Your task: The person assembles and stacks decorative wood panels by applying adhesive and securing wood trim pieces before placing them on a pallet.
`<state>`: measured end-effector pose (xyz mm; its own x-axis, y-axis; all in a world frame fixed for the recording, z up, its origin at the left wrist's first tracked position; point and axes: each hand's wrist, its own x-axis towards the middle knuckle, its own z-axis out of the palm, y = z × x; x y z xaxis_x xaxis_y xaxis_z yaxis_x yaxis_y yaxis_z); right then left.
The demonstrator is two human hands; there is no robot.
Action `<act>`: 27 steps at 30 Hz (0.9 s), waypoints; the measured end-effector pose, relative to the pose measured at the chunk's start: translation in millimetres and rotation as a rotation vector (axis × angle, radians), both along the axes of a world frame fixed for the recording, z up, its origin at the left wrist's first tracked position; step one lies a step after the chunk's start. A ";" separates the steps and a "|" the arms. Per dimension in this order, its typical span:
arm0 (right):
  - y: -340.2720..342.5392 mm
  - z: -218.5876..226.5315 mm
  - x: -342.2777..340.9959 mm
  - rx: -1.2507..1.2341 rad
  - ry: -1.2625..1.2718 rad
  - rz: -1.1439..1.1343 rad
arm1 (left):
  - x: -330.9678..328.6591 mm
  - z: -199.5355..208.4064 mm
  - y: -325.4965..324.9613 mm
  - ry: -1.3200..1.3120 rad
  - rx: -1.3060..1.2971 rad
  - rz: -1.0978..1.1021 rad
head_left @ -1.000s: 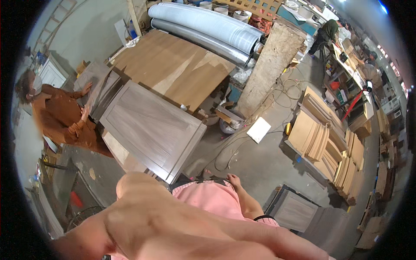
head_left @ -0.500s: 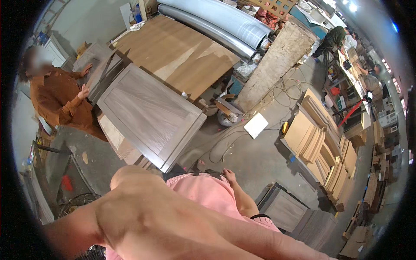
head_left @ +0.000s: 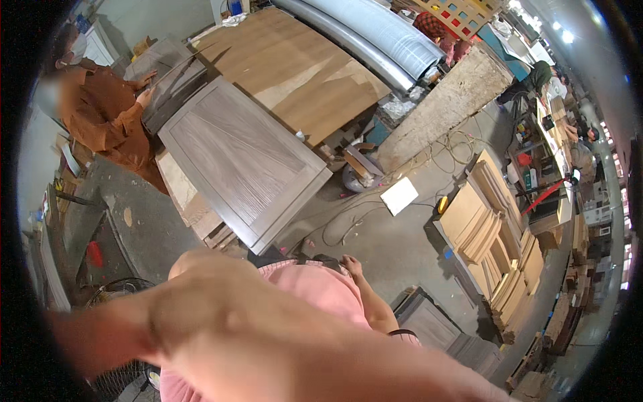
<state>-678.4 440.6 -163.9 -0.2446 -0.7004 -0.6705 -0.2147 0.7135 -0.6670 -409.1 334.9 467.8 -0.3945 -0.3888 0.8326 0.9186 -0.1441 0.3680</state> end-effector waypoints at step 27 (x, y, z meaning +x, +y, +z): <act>-18.6 19.9 18.4 0.093 -0.134 -0.057 | 7.4 -5.3 -26.2 0.004 -0.007 -0.026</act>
<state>-660.0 422.0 -144.0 -0.1861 -0.6211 -0.7613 -0.0855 0.7822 -0.6172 -401.6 308.7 462.6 -0.4009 -0.3724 0.8370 0.9161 -0.1657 0.3650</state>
